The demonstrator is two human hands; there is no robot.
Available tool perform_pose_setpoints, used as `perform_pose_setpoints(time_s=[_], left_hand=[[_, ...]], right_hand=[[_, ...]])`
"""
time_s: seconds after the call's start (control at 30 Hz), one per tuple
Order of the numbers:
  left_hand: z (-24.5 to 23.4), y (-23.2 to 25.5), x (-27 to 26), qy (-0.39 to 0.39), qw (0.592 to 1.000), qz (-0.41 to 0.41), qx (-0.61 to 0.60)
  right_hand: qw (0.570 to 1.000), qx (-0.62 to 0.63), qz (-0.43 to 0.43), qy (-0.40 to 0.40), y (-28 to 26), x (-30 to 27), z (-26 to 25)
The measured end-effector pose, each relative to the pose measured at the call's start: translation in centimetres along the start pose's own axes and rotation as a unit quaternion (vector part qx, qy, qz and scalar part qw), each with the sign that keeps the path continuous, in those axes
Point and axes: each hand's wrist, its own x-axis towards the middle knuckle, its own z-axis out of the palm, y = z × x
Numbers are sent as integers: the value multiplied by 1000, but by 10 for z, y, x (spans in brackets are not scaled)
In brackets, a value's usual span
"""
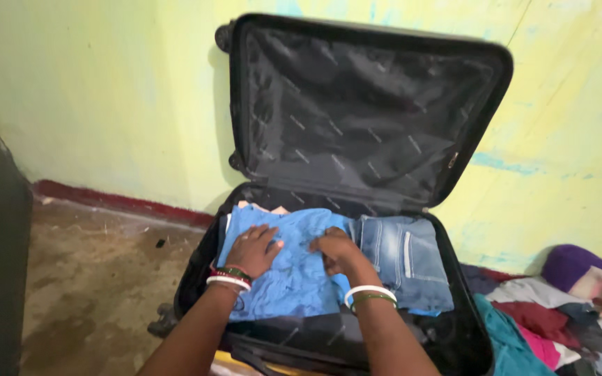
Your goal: The person packs a suitcase by folding, arranging, and smoothing jeans and shirts inside it by hand.
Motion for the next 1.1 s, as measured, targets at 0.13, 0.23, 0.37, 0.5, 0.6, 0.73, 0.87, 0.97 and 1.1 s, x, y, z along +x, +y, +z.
perform_pose_setpoints(time_s=[0.13, 0.23, 0.37, 0.5, 0.6, 0.73, 0.87, 0.97, 1.1], left_hand=[[0, 1, 4, -1, 1000, -19, -12], [-4, 8, 17, -2, 976, -95, -194], [-15, 21, 22, -85, 702, -212, -674], [-27, 50, 26, -103, 527, -208, -818], [-30, 74, 32, -60, 473, -186, -859], [-25, 105, 36, -27, 439, -162, -883], [-29, 118, 39, -25, 432, -145, -890], [-42, 115, 40, -18, 440, -134, -888], [-63, 113, 51, -14, 449, -112, -887]], right_hand=[[933, 310, -51, -177, -10, 15, 3], [873, 434, -85, -206, -41, -2, 16], [851, 484, -118, -165, -96, -51, 31], [793, 511, -226, -243, -124, -85, 32], [777, 535, -237, -231, -131, -98, 31], [800, 517, -218, -212, -128, -114, 46], [785, 489, -304, -227, -111, -112, 39], [841, 331, -422, -71, -95, -90, 12], [869, 255, -421, 56, -62, -54, -31]])
